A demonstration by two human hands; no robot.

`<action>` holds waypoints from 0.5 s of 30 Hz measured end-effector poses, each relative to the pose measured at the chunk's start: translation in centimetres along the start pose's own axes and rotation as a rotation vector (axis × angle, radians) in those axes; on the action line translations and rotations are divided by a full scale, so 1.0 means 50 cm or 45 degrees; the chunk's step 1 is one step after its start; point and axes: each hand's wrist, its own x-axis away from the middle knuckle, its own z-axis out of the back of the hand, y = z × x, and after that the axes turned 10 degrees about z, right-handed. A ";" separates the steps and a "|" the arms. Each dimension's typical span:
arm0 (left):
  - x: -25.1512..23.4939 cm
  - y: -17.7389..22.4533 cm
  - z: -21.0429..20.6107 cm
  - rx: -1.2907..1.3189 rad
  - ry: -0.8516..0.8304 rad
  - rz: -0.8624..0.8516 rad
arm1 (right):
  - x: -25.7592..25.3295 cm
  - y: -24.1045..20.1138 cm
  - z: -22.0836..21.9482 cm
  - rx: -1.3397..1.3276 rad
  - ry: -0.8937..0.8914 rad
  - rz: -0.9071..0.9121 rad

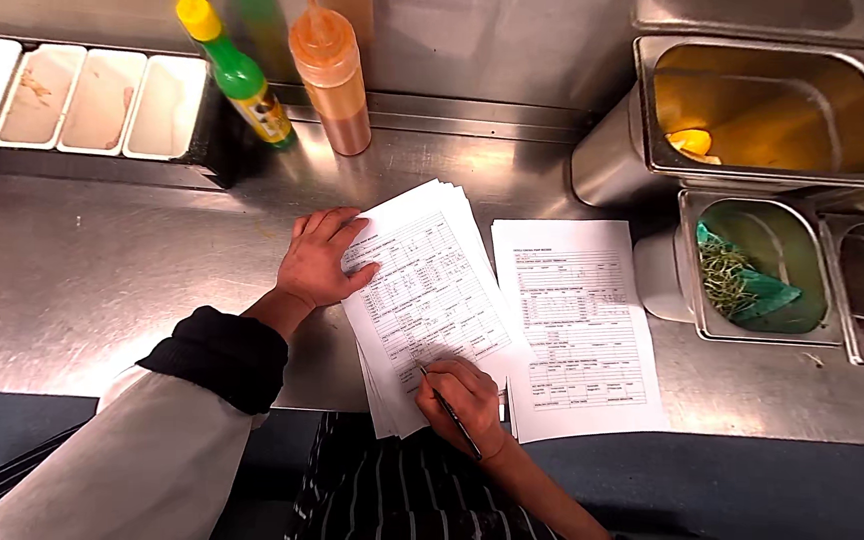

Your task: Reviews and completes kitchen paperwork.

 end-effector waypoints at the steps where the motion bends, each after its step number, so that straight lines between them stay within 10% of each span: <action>1: -0.001 0.000 0.001 -0.001 -0.001 0.001 | 0.000 0.000 0.001 -0.003 0.011 0.002; 15: -0.001 0.005 0.005 -0.007 -0.015 0.013 | -0.003 -0.003 0.003 0.040 0.037 -0.047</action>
